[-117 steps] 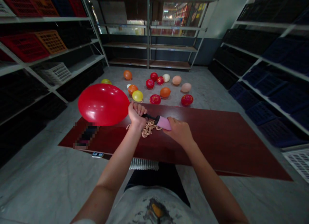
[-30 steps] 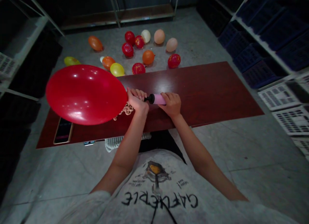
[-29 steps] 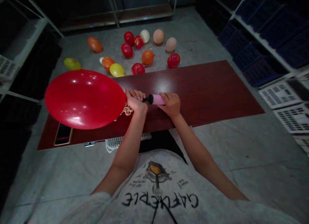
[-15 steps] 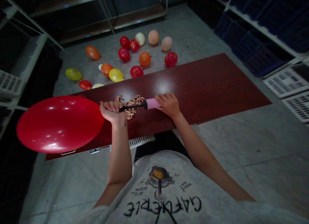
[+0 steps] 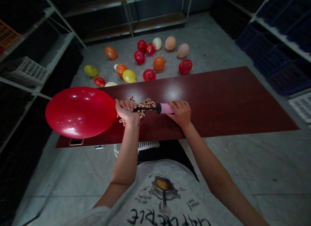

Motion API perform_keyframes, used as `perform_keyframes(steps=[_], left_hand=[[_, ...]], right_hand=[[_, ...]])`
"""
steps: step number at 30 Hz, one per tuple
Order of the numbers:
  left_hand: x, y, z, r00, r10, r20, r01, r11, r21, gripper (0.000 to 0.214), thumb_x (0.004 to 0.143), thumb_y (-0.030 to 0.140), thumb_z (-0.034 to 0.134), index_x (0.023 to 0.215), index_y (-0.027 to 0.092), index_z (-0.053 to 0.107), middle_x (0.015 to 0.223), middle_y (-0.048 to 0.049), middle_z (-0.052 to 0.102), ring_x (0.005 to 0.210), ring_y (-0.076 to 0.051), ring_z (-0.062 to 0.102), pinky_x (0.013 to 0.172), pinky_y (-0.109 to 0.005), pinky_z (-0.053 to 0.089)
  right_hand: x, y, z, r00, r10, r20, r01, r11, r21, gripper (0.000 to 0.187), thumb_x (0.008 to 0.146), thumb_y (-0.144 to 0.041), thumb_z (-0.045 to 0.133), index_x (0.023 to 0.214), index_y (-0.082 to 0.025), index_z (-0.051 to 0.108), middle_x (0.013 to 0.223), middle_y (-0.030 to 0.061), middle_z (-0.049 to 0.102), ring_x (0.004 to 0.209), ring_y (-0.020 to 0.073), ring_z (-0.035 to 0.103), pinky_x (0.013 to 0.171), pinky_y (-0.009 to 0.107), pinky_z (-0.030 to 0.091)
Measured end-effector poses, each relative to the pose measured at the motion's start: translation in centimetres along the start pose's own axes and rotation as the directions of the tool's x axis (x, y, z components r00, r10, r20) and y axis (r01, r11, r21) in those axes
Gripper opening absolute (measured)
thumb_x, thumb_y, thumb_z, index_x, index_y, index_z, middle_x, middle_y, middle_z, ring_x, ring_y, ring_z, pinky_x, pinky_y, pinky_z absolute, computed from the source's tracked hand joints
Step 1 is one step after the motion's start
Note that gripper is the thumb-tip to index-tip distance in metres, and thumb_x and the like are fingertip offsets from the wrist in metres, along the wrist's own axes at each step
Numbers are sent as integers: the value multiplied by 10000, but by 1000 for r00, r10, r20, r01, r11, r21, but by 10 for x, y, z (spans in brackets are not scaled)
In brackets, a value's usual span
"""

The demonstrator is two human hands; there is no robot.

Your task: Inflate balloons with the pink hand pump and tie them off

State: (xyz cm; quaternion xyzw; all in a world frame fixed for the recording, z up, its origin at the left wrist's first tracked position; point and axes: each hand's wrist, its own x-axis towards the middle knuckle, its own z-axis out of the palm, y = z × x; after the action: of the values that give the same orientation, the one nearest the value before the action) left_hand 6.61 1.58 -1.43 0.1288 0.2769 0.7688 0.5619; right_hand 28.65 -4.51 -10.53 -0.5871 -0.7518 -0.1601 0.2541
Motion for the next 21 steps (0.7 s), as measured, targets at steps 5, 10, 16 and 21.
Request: perform_keyframes(steps=[5, 10, 16, 21], left_hand=[[-18, -40, 10, 999, -31, 36, 33, 999, -40, 549, 1007, 324, 396, 521, 190, 177, 377, 59, 178, 306, -75, 165, 384, -252, 186], [-26, -63, 12, 996, -92, 14, 92, 994, -50, 589, 1010, 384, 405, 509, 193, 161, 351, 56, 189, 290, -78, 183, 380, -245, 220], [-15, -45, 2, 995, -100, -4, 99, 990, -99, 568, 1017, 301, 358, 485, 192, 194, 345, 48, 207, 272, -80, 196, 362, -256, 177], [-4, -10, -9, 997, -78, -29, 75, 992, -98, 543, 999, 258, 374, 486, 189, 210, 359, 50, 197, 290, -77, 187, 370, -253, 182]], right_hand=[[-1, -2, 2, 999, -39, -3, 39, 999, -1, 535, 908, -592, 494, 1183, -161, 652, 990, 110, 688, 858, 235, 537, 801, 361, 320], [-1, -2, 0, 996, -68, -55, 67, 997, -25, 506, 917, -567, 501, 1126, -139, 671, 952, 109, 697, 847, 227, 549, 792, 350, 328], [2, -5, -5, 979, -189, -80, 183, 980, -84, 485, 921, -524, 534, 1188, -132, 636, 984, 97, 711, 843, 225, 563, 798, 353, 343], [0, -3, -4, 970, -235, -69, 226, 967, -121, 433, 929, -475, 546, 1190, -141, 635, 1025, 99, 722, 867, 222, 578, 814, 345, 350]])
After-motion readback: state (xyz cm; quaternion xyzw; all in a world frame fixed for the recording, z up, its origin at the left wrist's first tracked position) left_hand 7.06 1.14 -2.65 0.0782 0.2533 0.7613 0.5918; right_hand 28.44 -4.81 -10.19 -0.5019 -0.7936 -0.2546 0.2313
